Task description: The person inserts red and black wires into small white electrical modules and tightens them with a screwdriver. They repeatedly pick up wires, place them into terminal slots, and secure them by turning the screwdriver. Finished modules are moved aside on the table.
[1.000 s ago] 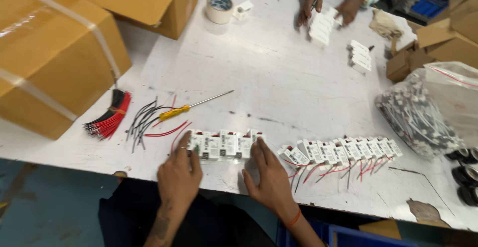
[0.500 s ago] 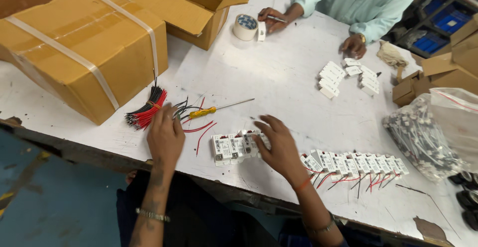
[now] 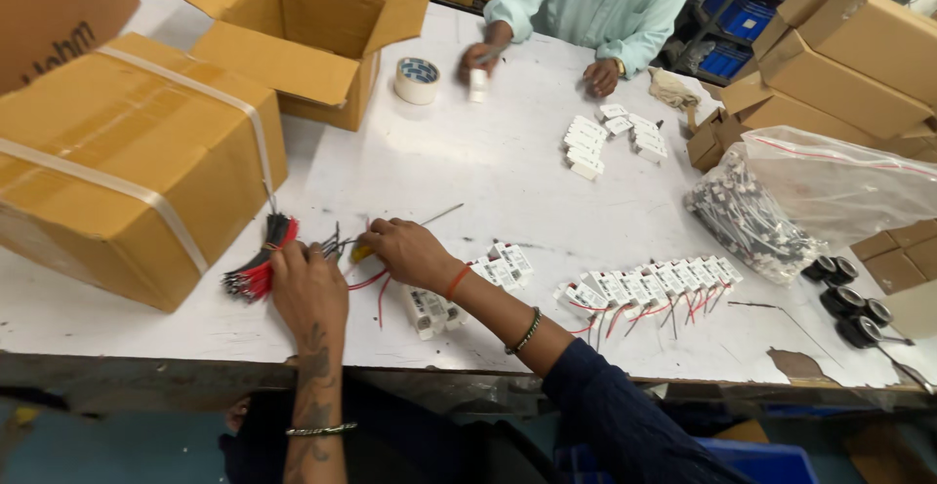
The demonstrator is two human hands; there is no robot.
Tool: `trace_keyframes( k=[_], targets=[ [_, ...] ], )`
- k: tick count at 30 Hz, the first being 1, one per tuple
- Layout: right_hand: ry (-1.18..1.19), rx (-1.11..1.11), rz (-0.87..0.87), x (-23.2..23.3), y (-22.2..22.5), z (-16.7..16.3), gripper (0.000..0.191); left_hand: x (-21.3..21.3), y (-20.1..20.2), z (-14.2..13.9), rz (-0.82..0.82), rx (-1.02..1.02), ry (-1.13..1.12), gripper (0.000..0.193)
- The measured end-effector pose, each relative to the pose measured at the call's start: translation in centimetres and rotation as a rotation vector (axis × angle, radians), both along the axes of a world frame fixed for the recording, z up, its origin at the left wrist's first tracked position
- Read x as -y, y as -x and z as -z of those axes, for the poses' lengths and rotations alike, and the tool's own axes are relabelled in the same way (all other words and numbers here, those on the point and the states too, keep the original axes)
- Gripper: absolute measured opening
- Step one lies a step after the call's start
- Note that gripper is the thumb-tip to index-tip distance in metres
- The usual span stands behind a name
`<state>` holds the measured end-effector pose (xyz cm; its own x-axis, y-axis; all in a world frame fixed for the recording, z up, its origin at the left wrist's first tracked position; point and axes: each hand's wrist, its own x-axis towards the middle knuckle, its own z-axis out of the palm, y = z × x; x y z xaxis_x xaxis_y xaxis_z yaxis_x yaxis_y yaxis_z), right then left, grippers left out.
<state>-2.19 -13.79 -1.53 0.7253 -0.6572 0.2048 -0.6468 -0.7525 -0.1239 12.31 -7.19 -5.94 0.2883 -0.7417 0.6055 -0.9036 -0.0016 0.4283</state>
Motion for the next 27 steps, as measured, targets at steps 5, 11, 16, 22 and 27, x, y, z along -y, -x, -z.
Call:
trace_keyframes(
  k=[5, 11, 16, 22, 27],
  targets=[
    [0.058, 0.065, -0.027, 0.0, 0.7, 1.2, 0.019, 0.4, 0.3, 0.0, -0.083, 0.099, -0.057, 0.011],
    [0.183, 0.348, -0.032, -0.2, 2.7, -1.1, 0.022, 1.1, 0.3, 1.1, -0.181, 0.27, -0.111, 0.013],
    [0.219, 0.618, 0.061, -3.0, 7.2, -4.7, 0.027, 1.1, 0.5, 1.3, -0.171, 0.31, -0.031, 0.014],
    [0.184, 0.884, 0.111, -7.9, 13.2, -6.4, 0.024, 0.9, 0.5, 1.7, -0.19, 0.344, 0.123, 0.002],
    [0.165, 0.974, 0.206, -11.0, 17.8, -7.2, 0.019, 0.6, 0.7, 1.5, -0.178, 0.335, 0.188, 0.005]
  ],
)
